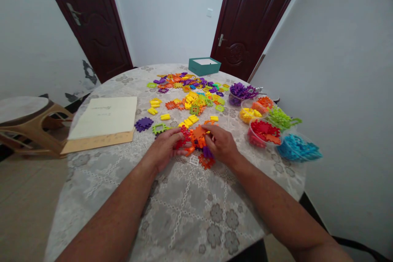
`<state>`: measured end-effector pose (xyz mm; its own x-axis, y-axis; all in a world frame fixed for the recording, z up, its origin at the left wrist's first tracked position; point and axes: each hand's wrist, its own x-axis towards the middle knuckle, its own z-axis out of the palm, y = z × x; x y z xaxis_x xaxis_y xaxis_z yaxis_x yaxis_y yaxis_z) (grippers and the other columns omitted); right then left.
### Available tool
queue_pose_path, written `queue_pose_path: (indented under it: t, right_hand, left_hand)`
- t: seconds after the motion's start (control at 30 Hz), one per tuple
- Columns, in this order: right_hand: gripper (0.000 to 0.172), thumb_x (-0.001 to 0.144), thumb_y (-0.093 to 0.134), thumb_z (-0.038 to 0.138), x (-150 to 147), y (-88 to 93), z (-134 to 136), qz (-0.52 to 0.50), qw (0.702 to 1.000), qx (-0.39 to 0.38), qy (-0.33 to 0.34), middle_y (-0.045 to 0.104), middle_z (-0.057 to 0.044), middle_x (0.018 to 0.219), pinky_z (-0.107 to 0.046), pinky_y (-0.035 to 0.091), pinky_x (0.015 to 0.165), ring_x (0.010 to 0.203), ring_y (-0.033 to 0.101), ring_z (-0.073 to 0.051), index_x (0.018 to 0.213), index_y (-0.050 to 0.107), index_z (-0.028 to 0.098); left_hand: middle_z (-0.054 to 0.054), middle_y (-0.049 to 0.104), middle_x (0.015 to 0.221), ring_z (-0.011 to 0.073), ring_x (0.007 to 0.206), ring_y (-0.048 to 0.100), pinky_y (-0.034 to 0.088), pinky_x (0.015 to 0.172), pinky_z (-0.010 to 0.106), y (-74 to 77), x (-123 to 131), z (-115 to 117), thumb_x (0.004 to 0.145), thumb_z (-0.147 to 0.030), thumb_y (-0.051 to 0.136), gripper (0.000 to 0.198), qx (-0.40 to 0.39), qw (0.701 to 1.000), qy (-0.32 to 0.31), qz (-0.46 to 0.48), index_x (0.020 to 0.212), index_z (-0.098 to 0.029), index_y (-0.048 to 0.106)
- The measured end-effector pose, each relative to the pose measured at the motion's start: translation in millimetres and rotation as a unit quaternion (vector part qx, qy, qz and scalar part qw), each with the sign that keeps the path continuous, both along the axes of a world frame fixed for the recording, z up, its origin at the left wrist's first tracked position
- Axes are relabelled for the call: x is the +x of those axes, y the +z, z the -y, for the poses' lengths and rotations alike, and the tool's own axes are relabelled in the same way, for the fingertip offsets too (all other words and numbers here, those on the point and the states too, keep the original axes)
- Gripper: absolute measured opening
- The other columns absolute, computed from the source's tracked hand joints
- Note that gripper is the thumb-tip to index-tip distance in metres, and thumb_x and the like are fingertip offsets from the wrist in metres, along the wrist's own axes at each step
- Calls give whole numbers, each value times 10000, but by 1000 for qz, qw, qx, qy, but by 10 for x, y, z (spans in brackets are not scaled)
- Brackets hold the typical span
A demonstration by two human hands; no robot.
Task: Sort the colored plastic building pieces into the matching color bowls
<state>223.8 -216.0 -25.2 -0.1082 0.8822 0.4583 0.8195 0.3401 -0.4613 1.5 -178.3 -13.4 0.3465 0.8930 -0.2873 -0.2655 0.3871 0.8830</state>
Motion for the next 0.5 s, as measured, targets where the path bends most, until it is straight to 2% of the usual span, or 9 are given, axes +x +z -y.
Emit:
queue_pose_path:
  t: [0.07, 0.17, 0.23, 0.33, 0.5]
  right_hand:
    - [436, 1020, 488, 319, -149, -59, 21, 22, 999, -13, 34, 686, -92, 1366, -402, 519, 1049, 1191, 670, -239, 1436, 590, 238]
    - [460, 1049, 474, 364, -264, -88, 42, 43, 997, -22, 57, 653, -90, 1426, -412, 501, 1098, 1255, 651, -239, 1483, 556, 238]
    - [439, 1060, 463, 366, -275, -87, 48, 39, 998, -13, 51, 675, -85, 1396, -401, 509, 1095, 1234, 667, -228, 1464, 580, 241]
    - [394, 1061, 467, 336, -246, -105, 39, 15, 998, 41, 37, 713, -86, 1336, -380, 535, 1066, 1183, 698, -212, 1403, 633, 230]
    - [324, 1050, 512, 307, -253, -181, 10, 33, 993, 91, 69, 768, -96, 1211, -365, 586, 972, 1064, 747, -216, 1293, 696, 199]
  left_hand:
    - [188, 749, 1117, 253, 805, 783, 655, 592, 334, 13, 8, 19, 847, -214, 727, 377, -11, 999, -19, 26, 1211, -141, 667]
    - [197, 740, 1161, 225, 813, 775, 653, 616, 298, 1, 11, 6, 852, -197, 734, 343, -8, 998, -54, 40, 1186, -132, 689]
    - [192, 737, 1165, 208, 831, 769, 650, 639, 273, -20, 3, -15, 863, -187, 734, 308, -3, 997, -61, 46, 1163, -128, 700]
    - [173, 733, 1159, 211, 869, 767, 656, 665, 279, -40, -17, -33, 894, -222, 725, 265, -1, 997, -39, 62, 1141, -133, 694]
    - [171, 720, 1196, 216, 917, 754, 665, 688, 300, -24, -26, -14, 930, -295, 700, 260, 12, 996, -40, 78, 1128, -127, 683]
